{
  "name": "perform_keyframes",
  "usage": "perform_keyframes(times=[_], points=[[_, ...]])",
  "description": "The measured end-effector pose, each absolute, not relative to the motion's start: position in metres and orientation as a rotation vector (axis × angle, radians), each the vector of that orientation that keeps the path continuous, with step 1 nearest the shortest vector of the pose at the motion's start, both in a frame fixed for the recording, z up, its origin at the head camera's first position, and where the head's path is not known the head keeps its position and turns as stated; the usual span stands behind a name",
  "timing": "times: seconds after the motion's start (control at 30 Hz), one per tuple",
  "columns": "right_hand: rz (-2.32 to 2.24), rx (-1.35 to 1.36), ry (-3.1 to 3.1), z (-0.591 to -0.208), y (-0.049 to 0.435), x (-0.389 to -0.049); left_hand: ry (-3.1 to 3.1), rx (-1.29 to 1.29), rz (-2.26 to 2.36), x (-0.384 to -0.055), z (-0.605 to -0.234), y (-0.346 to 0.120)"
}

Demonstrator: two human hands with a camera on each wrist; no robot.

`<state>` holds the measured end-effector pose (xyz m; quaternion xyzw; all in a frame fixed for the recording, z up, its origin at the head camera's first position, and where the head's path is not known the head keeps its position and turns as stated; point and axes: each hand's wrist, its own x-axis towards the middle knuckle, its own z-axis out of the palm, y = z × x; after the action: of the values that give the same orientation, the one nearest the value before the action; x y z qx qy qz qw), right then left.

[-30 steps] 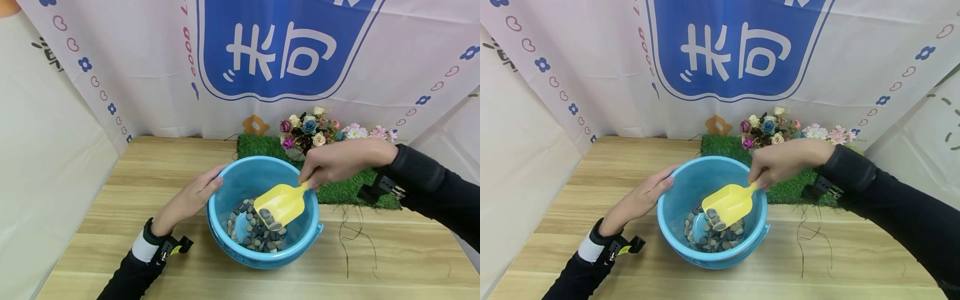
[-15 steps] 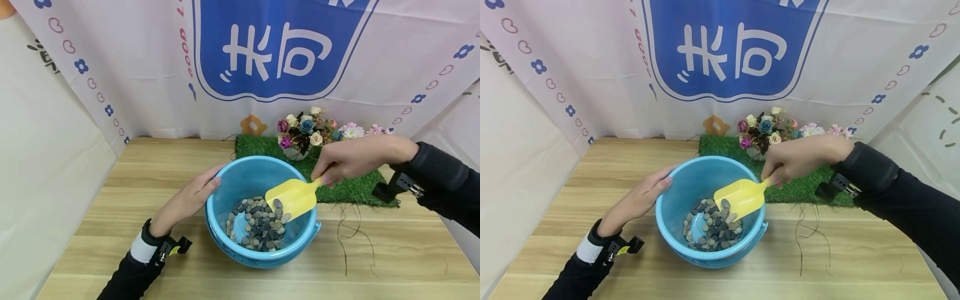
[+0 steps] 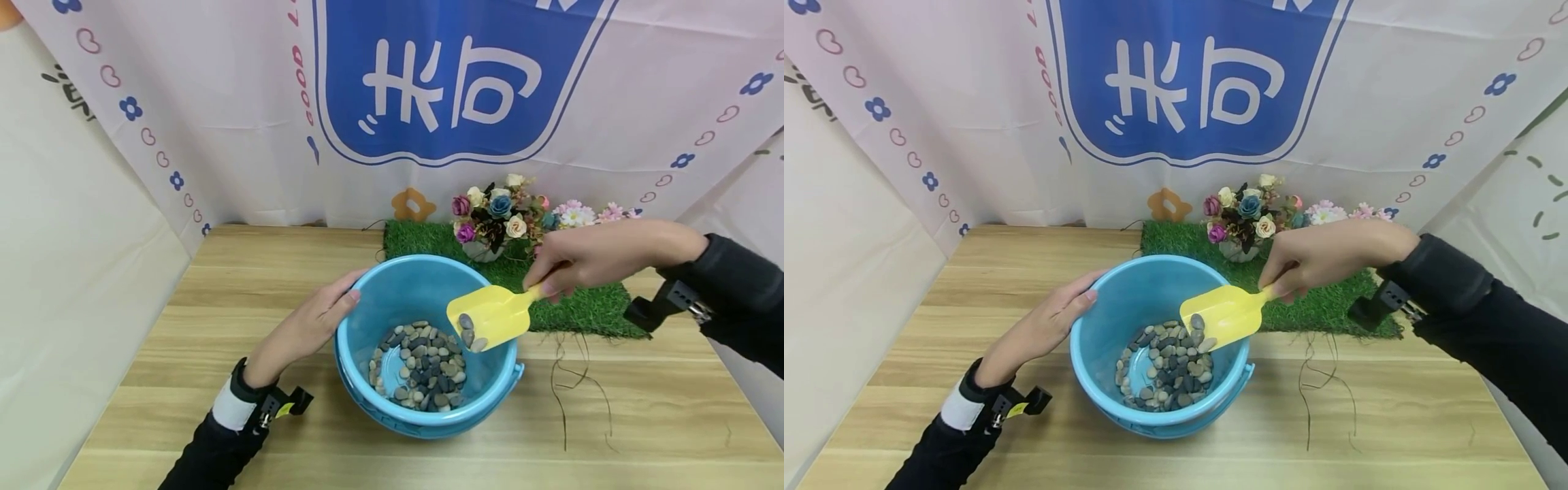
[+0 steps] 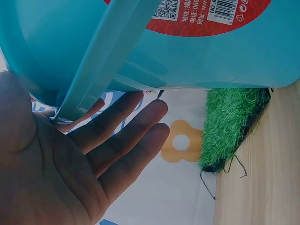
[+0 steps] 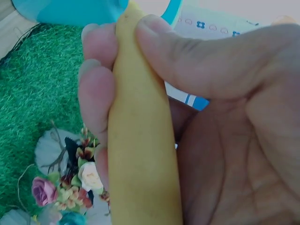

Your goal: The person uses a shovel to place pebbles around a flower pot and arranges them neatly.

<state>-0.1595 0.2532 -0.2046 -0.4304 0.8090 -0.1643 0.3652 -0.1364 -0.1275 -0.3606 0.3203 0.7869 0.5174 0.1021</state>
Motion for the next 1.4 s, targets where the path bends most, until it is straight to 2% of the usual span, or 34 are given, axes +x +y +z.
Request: perform_keyframes(times=[0.23, 0.5, 0.63, 0.83, 1.4], points=[[-0.463, -1.101, 2.132, -0.205, 0.278, -0.156, 2.314, 0.966, 1.54, -0.137, -0.36, -0.128], [-0.512, -0.922, 2.234, -0.214, 0.315, -0.151, 2.299, 0.966, 1.548, -0.138, -0.361, -0.127], [-0.549, -0.964, 2.259, -0.222, 0.331, -0.152, 2.292, 0.96, 1.563, -0.137, -0.361, -0.126], [-0.629, -1.03, 2.294, -0.24, 0.362, -0.149, 2.275, 0.955, 1.582, -0.137, -0.361, -0.126], [-0.701, -0.806, 2.382, -0.308, 0.443, -0.133, 2.301, 0.941, 1.567, -0.136, -0.361, -0.126]])
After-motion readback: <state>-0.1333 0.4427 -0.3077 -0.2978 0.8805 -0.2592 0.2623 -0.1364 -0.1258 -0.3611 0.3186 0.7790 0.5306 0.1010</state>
